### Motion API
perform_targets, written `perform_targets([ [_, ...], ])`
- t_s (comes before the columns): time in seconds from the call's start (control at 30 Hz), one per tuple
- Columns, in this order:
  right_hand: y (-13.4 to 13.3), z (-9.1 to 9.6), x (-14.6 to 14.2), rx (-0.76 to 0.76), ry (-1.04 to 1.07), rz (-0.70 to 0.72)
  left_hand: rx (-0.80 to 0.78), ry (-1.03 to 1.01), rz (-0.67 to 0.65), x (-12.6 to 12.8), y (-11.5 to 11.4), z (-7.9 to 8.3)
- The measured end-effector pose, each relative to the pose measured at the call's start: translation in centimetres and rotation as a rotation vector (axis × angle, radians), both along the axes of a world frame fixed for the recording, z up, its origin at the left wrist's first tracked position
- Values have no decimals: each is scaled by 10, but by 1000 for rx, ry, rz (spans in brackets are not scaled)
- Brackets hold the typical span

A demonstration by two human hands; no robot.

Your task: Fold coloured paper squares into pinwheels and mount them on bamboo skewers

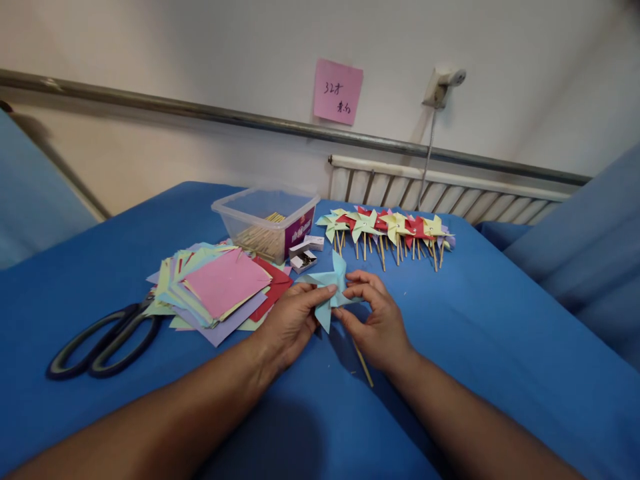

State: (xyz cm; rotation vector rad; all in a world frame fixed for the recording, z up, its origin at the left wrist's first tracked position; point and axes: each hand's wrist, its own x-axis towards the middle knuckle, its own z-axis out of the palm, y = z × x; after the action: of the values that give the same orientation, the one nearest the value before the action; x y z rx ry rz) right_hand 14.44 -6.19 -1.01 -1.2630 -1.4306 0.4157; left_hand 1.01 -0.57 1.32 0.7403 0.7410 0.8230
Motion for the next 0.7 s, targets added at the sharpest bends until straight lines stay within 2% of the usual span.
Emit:
perform_targets([
  [0.2,2,-1,-1,-37,87,-10,26,-13,-10,1,-1,-3],
  [0.5,11,-14,1,-124,434,106,11,-35,1,0,-1,-2],
  [0.6,12,-16,3,-113,449,118,27,-46,2,-1,0,-4],
  [0.7,11,-13,5,-48,303,87,11,-32,13,-1,0,-4],
])
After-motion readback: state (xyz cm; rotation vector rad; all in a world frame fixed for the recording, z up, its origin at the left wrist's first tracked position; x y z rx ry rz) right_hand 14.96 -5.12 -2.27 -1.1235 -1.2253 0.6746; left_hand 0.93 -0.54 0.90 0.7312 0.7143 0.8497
